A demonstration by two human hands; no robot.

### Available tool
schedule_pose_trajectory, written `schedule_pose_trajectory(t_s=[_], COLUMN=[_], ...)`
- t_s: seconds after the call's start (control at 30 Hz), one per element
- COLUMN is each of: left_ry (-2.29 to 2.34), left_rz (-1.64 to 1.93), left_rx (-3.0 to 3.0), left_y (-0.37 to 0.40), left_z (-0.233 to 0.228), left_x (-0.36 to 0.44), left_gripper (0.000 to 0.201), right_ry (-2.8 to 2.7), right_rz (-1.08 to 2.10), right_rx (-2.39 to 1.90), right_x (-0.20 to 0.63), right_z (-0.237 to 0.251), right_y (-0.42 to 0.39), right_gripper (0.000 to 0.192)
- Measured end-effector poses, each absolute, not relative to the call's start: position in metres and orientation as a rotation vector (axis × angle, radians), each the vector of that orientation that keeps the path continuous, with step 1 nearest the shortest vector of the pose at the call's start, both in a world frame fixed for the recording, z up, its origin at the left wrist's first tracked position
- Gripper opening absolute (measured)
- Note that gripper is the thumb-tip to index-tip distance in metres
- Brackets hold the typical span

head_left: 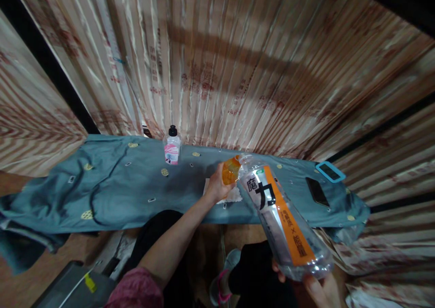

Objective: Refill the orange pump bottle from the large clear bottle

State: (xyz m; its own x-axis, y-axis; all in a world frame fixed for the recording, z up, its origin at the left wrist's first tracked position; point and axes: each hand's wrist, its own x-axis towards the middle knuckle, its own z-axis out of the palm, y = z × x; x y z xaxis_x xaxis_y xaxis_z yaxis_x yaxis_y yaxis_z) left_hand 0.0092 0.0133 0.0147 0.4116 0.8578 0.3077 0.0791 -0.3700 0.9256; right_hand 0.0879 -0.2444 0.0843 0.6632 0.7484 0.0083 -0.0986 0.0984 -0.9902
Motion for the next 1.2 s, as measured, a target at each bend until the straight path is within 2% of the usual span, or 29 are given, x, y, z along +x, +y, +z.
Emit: schedule_pose_trajectory(t_s=[0.93,1.2], left_ry=[0.824,0.837], left_rz=[1.066,1.033], left_rx=[1.719,1.746], left_y=[0.0138,0.0135], left_z=[0.0137,0.0176], left_x=[0.0108,0.0083], left_gripper=[0.070,0.070], right_ry=[-0.577,-0.593], right_rz=[0.699,0.720], right_rx=[-1.344,-1.314], right_x=[0.0864,0.0837], right_z=[0.0817,0.0827], right_y=[-0.2445,-0.2431], right_gripper=[0.044,0.035])
